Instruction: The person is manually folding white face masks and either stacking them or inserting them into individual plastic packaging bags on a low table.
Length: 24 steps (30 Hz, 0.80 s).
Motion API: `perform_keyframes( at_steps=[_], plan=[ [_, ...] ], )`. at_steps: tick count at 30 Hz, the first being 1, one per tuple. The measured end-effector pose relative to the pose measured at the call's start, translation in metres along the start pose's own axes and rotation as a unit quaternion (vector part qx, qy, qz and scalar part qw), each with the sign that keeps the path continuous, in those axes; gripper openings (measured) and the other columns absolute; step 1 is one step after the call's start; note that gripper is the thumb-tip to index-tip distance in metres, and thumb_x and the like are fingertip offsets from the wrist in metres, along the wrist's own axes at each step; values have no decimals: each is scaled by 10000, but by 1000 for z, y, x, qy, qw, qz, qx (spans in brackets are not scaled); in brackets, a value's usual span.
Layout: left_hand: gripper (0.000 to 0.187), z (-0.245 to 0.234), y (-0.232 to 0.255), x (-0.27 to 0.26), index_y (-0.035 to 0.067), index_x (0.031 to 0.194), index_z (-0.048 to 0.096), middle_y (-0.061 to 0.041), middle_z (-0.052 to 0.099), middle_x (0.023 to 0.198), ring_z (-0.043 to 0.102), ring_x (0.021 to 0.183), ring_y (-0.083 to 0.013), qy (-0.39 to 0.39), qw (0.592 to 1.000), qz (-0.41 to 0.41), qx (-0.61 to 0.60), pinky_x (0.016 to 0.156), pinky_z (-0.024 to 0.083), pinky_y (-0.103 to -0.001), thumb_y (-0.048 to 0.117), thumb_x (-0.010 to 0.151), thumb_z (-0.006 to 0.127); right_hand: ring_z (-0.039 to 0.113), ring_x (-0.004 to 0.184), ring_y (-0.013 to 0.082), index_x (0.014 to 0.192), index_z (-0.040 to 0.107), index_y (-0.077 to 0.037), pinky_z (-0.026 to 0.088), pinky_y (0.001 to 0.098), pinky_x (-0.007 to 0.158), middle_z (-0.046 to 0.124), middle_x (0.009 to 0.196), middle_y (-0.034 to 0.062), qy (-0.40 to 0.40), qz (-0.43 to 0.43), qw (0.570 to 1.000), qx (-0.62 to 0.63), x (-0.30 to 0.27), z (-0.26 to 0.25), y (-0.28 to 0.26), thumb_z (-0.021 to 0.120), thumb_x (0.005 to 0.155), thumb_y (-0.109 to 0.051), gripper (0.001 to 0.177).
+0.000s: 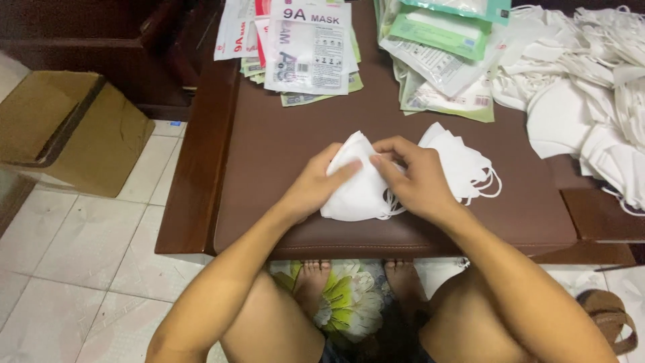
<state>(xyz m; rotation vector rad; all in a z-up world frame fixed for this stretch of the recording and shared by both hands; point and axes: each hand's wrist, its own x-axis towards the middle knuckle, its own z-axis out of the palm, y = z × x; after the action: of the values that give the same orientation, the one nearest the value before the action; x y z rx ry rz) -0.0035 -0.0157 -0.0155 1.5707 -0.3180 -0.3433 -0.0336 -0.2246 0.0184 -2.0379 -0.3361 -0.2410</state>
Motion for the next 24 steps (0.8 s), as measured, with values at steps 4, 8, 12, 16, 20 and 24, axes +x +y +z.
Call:
perform_keyframes(
  at_steps=[4,8,12,16,20,24],
  plan=[
    [324,5,11,-5,45,1238,648,-169,705,949,683,911,-266,30,987,64,143,749,557,-415,232,975,677,752,788,265,1136,723,-98,592,406,781,785,816,112,-1,-4,1000,-18,-2,-1,1,702,928,-77,210],
    [259,-3,10,-5,120,1222,686,-180,747,920,716,919,-262,70,964,143,212,779,566,-449,142,964,685,677,1031,447,1359,582,5,546,554,900,728,1101,249,-28,-58,992,-110,1,-9,-6,801,844,-169,586],
    [210,2,10,-6,135,1177,700,-168,759,909,754,914,-312,62,950,205,228,777,577,-438,157,968,703,572,1210,503,1432,506,81,428,599,1037,619,1288,331,-99,-98,973,-186,0,-3,-8,737,904,-217,649],
    [204,5,1,-3,145,1155,716,-116,770,953,750,974,-274,65,951,218,212,847,579,-409,190,956,731,680,900,395,1184,583,-1,506,480,852,687,921,213,-131,-30,967,-217,3,6,9,684,964,-282,371],
    [313,5,-12,6,143,1193,711,-89,756,1004,679,984,-165,55,983,114,134,897,557,-388,220,903,802,706,714,377,984,595,-24,541,436,665,670,717,196,-142,-5,961,-236,4,6,21,687,974,-286,278],
    [306,2,-17,9,95,1200,709,-58,703,888,641,847,-161,38,991,39,121,749,542,-343,187,914,765,719,755,398,1037,580,-25,563,475,696,684,765,208,-157,3,954,-257,4,10,37,679,969,-270,273]
  ],
)
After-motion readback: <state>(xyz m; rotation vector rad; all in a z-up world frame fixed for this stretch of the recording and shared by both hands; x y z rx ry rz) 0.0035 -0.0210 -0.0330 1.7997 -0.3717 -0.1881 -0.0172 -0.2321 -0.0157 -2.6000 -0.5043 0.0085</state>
